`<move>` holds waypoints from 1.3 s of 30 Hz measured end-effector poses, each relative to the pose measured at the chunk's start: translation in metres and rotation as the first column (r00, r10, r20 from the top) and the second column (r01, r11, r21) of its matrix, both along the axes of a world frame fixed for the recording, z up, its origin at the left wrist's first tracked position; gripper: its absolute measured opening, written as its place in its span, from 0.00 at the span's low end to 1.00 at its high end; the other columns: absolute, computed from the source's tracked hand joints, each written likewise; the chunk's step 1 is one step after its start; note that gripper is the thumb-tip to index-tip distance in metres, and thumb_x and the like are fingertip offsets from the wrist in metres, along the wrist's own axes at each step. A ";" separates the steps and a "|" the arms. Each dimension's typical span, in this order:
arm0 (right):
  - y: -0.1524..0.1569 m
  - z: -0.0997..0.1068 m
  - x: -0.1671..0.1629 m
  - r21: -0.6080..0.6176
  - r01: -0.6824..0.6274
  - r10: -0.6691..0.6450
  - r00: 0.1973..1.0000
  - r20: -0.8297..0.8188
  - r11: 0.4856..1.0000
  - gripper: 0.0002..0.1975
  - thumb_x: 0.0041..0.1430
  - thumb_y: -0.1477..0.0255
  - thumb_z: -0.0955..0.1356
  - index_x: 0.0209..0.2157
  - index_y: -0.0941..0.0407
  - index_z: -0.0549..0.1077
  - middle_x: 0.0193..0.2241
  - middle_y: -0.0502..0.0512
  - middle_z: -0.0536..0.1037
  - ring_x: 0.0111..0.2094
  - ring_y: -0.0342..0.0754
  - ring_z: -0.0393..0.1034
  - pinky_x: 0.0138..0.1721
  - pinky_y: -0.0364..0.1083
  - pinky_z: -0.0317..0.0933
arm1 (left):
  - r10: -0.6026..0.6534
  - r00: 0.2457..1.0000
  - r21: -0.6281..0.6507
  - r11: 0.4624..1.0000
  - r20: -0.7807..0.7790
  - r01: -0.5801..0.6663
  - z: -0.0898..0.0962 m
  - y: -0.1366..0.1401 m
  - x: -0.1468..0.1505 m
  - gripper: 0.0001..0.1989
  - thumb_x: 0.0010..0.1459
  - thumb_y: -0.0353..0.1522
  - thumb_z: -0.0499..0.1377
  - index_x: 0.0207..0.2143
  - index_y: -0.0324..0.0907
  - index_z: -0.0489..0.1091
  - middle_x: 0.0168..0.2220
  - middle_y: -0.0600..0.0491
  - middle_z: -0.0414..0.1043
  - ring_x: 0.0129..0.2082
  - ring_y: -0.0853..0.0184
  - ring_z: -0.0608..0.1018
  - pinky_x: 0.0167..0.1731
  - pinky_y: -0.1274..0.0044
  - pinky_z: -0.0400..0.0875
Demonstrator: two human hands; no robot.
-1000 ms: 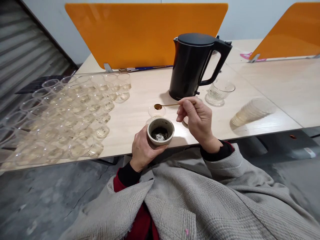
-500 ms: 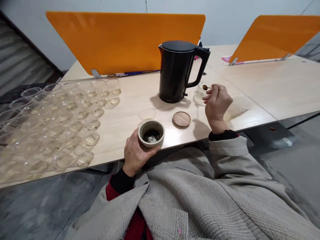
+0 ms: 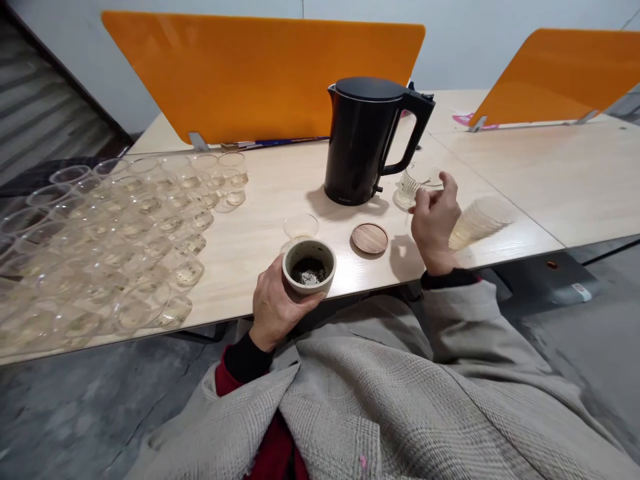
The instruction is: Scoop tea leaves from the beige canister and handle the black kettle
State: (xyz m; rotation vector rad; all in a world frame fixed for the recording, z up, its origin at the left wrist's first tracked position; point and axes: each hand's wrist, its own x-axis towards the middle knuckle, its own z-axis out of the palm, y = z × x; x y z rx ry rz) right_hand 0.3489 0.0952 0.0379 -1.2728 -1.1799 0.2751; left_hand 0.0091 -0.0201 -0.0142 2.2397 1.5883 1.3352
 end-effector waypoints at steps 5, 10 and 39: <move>-0.049 -0.024 -0.050 -0.262 -0.020 0.173 0.800 0.574 0.965 0.33 0.65 0.55 0.70 0.66 0.56 0.70 0.54 0.67 0.79 0.51 0.62 0.75 0.52 0.61 0.70 | -0.010 1.000 0.013 1.000 0.002 0.010 0.002 -0.003 0.002 0.50 0.50 0.58 0.72 0.65 0.43 0.59 0.52 0.41 0.80 0.50 0.49 0.84 0.52 0.57 0.79; -0.048 -0.042 -0.071 -0.358 0.029 0.289 0.535 0.794 0.933 0.35 0.69 0.53 0.65 0.68 0.59 0.69 0.69 0.74 0.65 0.67 0.73 0.60 0.62 0.71 0.62 | -0.010 1.000 0.034 0.999 0.008 0.010 0.004 -0.008 0.006 0.49 0.51 0.59 0.72 0.65 0.42 0.60 0.51 0.40 0.80 0.50 0.49 0.84 0.50 0.57 0.80; -0.104 0.043 -0.149 -0.306 -0.473 0.460 0.253 0.851 0.826 0.38 0.71 0.47 0.64 0.70 0.59 0.67 0.64 0.72 0.72 0.62 0.67 0.64 0.60 0.68 0.70 | -0.039 0.998 0.012 0.999 0.055 0.038 -0.003 -0.010 0.024 0.37 0.63 0.57 0.59 0.62 0.40 0.62 0.50 0.41 0.81 0.47 0.52 0.84 0.50 0.58 0.79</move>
